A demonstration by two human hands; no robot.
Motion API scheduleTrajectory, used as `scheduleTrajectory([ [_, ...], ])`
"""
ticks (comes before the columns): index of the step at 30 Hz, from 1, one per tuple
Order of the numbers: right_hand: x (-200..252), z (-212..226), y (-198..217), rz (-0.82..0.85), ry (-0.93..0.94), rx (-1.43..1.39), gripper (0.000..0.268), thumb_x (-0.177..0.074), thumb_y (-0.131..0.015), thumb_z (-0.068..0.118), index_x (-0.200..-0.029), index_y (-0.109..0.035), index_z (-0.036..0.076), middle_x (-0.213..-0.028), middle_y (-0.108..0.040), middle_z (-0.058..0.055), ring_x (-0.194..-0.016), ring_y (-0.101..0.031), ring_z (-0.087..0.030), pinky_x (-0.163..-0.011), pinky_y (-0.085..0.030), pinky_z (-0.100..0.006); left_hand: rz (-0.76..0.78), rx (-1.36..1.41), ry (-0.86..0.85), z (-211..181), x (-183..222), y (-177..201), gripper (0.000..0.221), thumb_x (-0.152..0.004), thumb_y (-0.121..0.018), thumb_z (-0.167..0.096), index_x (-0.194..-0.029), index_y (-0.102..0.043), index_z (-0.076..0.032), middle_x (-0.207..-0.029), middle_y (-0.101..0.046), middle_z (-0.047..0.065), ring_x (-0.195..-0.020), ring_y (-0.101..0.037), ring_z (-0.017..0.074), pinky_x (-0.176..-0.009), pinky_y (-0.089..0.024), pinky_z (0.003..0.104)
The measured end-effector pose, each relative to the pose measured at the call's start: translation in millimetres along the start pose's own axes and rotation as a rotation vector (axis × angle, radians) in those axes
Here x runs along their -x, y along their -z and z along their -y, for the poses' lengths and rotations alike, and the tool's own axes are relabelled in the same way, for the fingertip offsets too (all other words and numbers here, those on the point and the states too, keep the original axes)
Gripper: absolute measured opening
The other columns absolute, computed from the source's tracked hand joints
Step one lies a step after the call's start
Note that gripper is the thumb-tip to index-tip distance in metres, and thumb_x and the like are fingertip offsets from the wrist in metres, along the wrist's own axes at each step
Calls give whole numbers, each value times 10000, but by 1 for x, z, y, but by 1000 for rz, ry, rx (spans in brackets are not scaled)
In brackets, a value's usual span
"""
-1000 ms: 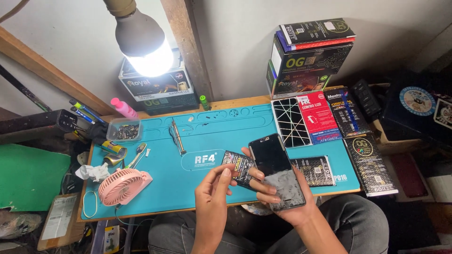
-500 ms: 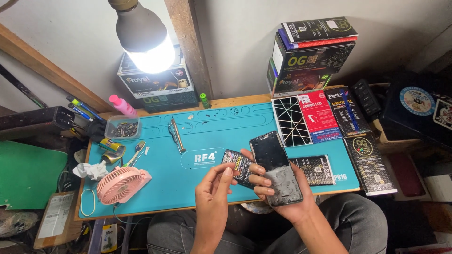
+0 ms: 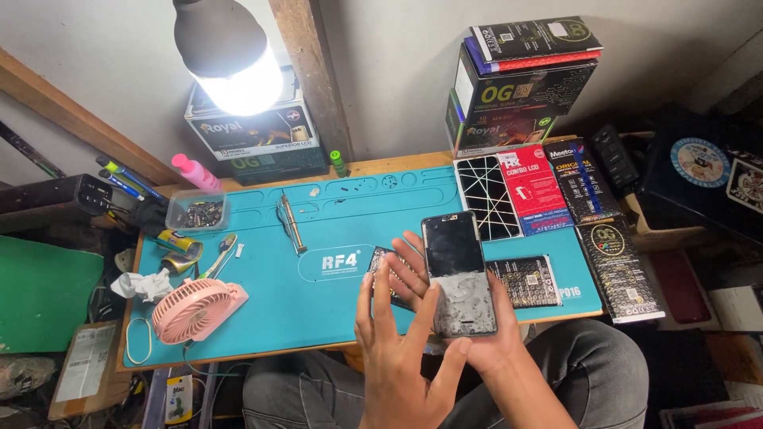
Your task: Removing a battery from a mobile phone frame at a repair station.
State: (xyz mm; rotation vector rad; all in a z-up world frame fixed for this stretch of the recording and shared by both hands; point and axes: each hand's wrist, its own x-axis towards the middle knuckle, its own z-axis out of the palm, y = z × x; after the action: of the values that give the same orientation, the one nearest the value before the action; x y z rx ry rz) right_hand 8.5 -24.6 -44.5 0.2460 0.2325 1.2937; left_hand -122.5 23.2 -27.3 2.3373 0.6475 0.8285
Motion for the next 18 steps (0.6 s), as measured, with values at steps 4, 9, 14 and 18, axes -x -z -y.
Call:
scheduleTrajectory([
  [4,1,-4,-1,-20,0,-128,874,-993,-453,365,-1737,-161,13,-1809,-166,-250,-1662,-153,-431,-1365,-139,-586,44,-71,22,3,2,-7,683,-1012,-651,-503,-1610,-551,-188,-1773,-191,295,-1644,-159,531,-1243,-240,677],
  [9,-1,-10,-9,-659,88,507,694,-982,-418,421,-1553,-578,59,-1526,-629,-210,-1356,-582,-358,-1121,-434,-457,40,-91,51,0,-12,-5,734,-1037,-609,-510,-1642,-480,-115,-1762,-181,335,-1628,-167,543,-1237,-214,666],
  [14,0,-4,-2,-696,61,516,701,-942,-421,397,-1540,-602,80,-1498,-647,-201,-1320,-599,-364,-1109,-447,-466,59,-31,83,-2,-19,1,674,-1064,-573,-450,-1638,-483,-110,-1778,-150,305,-1637,-152,530,-1215,-224,674],
  [18,1,7,19,-31,-42,334,666,-1030,-492,288,-1627,-433,-1,-1690,-408,-266,-1558,-419,-407,-1303,-325,-518,55,-4,77,1,-5,-2,606,-1027,-628,-404,-1552,-593,-105,-1763,-198,306,-1615,-199,548,-1192,-249,686],
])
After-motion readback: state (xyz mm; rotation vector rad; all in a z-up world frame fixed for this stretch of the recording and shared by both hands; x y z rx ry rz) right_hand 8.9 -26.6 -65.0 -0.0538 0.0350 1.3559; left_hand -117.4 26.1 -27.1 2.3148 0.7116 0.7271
